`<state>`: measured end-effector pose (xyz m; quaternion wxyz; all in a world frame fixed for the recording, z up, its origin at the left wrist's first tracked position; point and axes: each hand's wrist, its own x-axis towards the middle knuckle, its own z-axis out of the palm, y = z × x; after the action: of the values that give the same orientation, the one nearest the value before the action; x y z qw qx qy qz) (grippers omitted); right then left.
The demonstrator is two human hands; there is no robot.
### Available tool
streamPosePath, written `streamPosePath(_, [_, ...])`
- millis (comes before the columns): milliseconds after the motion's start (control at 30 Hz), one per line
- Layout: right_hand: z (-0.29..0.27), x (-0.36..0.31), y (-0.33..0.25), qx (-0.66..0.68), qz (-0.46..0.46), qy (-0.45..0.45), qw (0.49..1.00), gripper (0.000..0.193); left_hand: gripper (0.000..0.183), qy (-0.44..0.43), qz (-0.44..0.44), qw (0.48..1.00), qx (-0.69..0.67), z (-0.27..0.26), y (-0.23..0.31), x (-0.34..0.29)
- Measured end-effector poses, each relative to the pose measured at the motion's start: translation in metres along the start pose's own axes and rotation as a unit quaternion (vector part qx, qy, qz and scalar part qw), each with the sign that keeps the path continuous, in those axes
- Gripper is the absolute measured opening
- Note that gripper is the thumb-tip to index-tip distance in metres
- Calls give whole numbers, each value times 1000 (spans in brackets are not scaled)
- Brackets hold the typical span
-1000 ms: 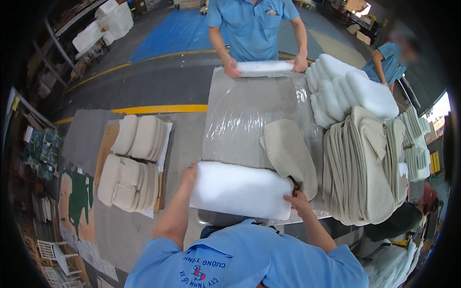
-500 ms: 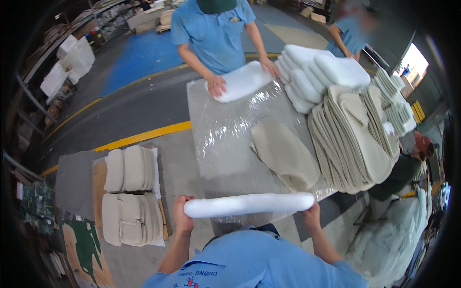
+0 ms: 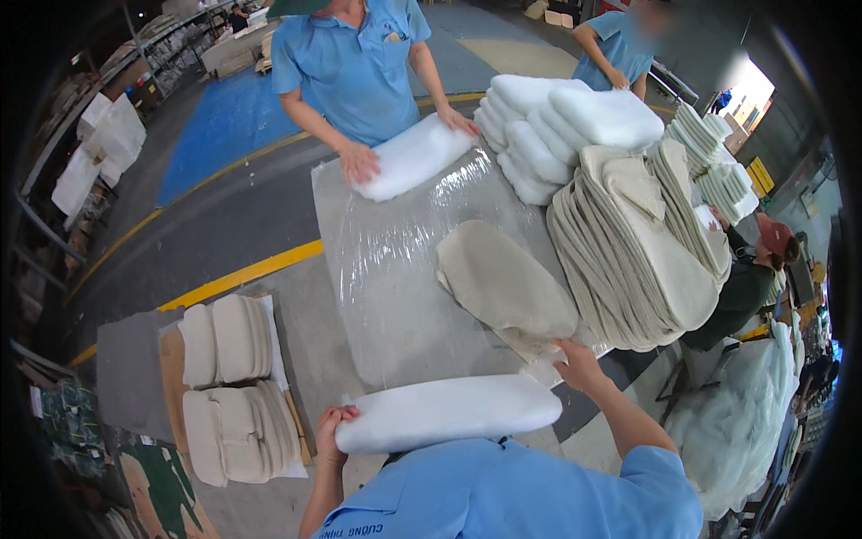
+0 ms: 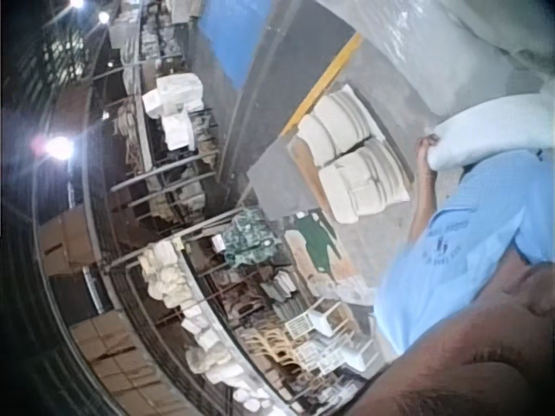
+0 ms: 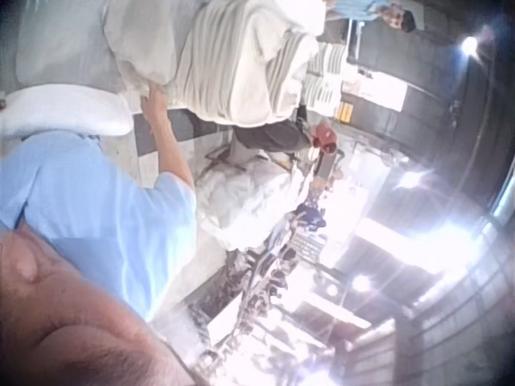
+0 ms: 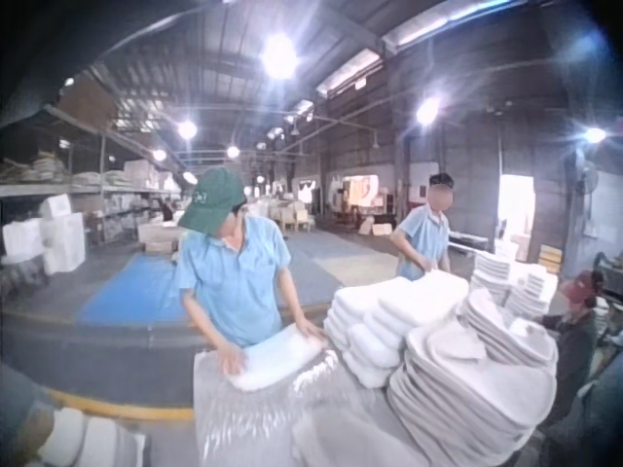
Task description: The person picks up foam inserts and fabric covers, then inserts the foam into the covers by hand. They repeatedly align edges and push the foam inside, then place the finished cushion on a stack. Coworkers nearby handle similar items and stacks of covers.
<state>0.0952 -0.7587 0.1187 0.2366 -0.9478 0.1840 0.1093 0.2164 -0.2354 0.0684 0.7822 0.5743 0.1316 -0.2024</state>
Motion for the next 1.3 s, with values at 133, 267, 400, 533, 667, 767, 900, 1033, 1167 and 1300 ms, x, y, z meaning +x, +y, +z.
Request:
streamPosePath(133, [28,68,-47,-95,-101,167,976,62,20,-32,6,999,34,-3,15,3])
streamPosePath(267, [54,112,-72,-149,-127,187,963,40,20,-38,69,980,180,7,46,13])
streamPosePath(400, [38,139,-65,-1,-109,224,969,23,28,-117,97,970,190,45,71,34])
streamPosePath(533, [9,141,-67,152,-130,293,935,21,42,-226,-53,954,188,133,61,75])
streamPosePath(667, [-6,118,-90,180,-133,320,920,24,70,-286,-225,929,69,241,33,112])
streamPosePath(767, [-3,92,-110,261,-121,313,905,28,82,-230,-284,926,-97,297,25,140])
streamPosePath(900, [5,56,-131,320,-173,332,870,30,80,-225,-203,918,-255,312,26,156])
streamPosePath(1033, [9,36,-150,445,-128,311,830,27,71,-152,-158,932,-288,308,24,154])
streamPosePath(1167, [12,25,-167,462,-158,321,811,23,54,-55,-171,918,-354,304,19,159])
streamPosePath(1300, [13,4,-170,417,-237,239,844,23,58,-54,-15,923,-380,298,41,171])
